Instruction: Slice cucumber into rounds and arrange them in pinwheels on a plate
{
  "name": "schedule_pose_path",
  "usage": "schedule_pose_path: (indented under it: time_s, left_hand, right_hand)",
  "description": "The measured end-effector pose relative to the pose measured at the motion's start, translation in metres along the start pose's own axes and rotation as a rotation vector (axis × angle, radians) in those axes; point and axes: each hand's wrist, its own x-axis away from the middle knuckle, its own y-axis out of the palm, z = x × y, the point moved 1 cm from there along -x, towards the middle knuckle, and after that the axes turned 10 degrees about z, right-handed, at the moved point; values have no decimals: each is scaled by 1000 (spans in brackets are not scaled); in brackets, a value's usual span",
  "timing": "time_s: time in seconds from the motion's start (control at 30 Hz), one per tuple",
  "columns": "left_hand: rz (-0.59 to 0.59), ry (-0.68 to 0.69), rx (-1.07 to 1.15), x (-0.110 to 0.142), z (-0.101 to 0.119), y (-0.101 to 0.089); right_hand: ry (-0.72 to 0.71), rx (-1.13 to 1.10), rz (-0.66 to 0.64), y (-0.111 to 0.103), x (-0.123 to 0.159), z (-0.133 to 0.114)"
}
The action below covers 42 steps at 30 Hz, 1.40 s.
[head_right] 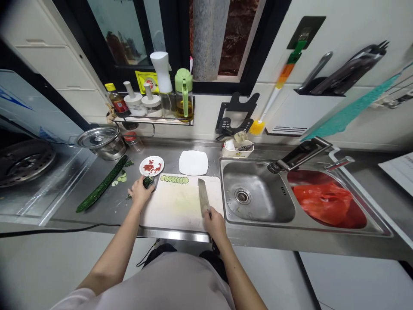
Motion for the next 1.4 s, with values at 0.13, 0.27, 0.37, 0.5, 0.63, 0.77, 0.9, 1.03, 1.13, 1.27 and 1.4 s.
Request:
schedule_pose_path:
  time_s: [0.13,0.27,0.37,0.5,0.63,0.77,0.9,1.03,1.13,1.27,1.4]
  left_hand:
    - [119,31,-5,6,10,-4]
    - [95,212,58,24,39,2]
    - [-74,371,129,40,69,17]
    - [-181,419,129,51,103,40]
    - [-186,443,84,51,123,51]
    - [-171,466,36,48,128,54]
    - [-150,502,35,47,128,54]
    - [-127,537,60,49,129,52]
    - [-148,492,104,50,130,47]
    - [-301,244,227,52,121,36]
    - [-484,137,266,57,98,26]
  right_hand:
    - [6,-1,-1,2,2,3]
    - [16,23,-1,3,3,3]
    - [15,26,8,2,3,1]
    - [6,14,16,2,4,0]
    - [10,7,22,2,6,1]
    - [9,-8,33,2,8,2]
    - [15,-10,38,3,10,4]
    - [11,-1,44,1,9,3]
    - [0,6,35,-1,9,1]
    - [-8,34,5,-7,9,-4]
    - [-33,134,-70,-15,11,-8]
